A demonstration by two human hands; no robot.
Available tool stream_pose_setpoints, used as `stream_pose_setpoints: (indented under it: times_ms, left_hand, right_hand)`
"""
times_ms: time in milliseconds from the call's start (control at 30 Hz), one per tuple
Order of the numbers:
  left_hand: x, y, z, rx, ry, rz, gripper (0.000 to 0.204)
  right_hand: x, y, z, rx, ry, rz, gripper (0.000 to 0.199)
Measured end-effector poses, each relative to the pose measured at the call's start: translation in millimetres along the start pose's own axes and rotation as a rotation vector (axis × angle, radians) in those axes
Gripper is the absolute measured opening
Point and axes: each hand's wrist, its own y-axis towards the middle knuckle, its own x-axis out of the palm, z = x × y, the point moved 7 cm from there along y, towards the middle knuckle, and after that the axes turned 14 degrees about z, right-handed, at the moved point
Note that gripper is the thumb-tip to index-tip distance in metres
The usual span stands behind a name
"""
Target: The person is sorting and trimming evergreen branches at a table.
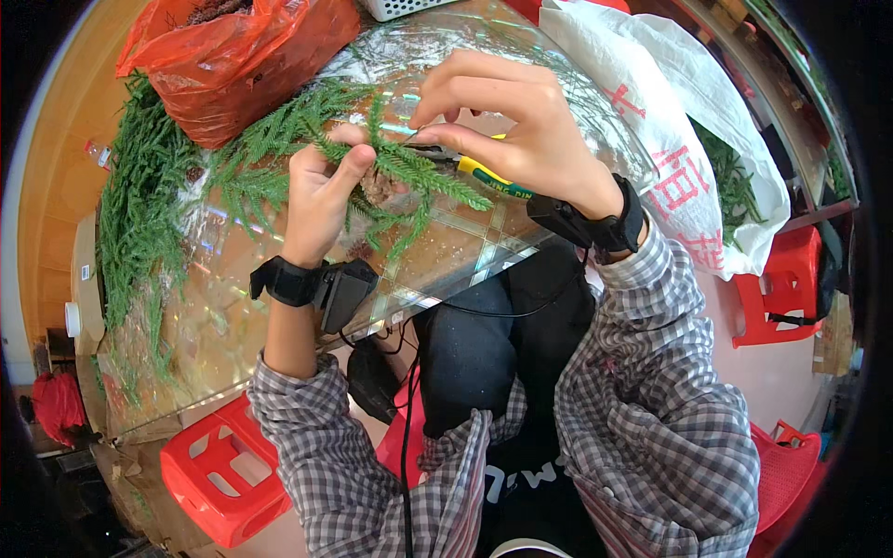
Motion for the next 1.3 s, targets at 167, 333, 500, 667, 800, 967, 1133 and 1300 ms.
stream_pose_setpoints:
  times_ms: [167,333,500,667,800,967,1133,1300]
  left_hand:
    - [0.6,-0.6,-2.7,-0.050,-0.077,0.009,0.015]
    - [-1.3,1.7,12.2,0.177,0.163,0.071,0.013]
    - [3.7,-2.5,38.3,0.467,0.618,0.095,0.011]
    - [12.4,-6.2,51.4,0.791,0.702,0.065,0.016]
    - [24.8,-13.1,58.4,0.964,0.941,-0.055,0.019]
    - [18.2,-14.8,54.6,0.901,0.895,-0.004,0.016]
    - [-19.0,-1.2,24.1,0.415,0.532,0.295,0.016]
    - [-40.1,9.0,1.1,0.211,0.240,0.386,0.027]
  right_hand:
    - [-2.6,1.2,-5.5,-0.035,0.026,0.044,0.008]
    - [1.4,-2.7,3.0,0.057,-0.045,0.026,0.006]
    - [6.6,-9.3,14.1,0.167,-0.089,0.037,0.007]
    - [10.6,-19.1,28.1,0.496,-0.041,-0.010,0.009]
    - [19.2,-35.9,47.8,0.847,0.203,-0.036,0.011]
    - [18.1,-34.3,45.8,0.881,0.226,-0.158,0.020]
    - [3.3,-41.7,36.5,0.511,-0.214,-0.236,0.031]
    - [-1.3,-82.1,22.9,0.292,-0.556,-0.487,0.034]
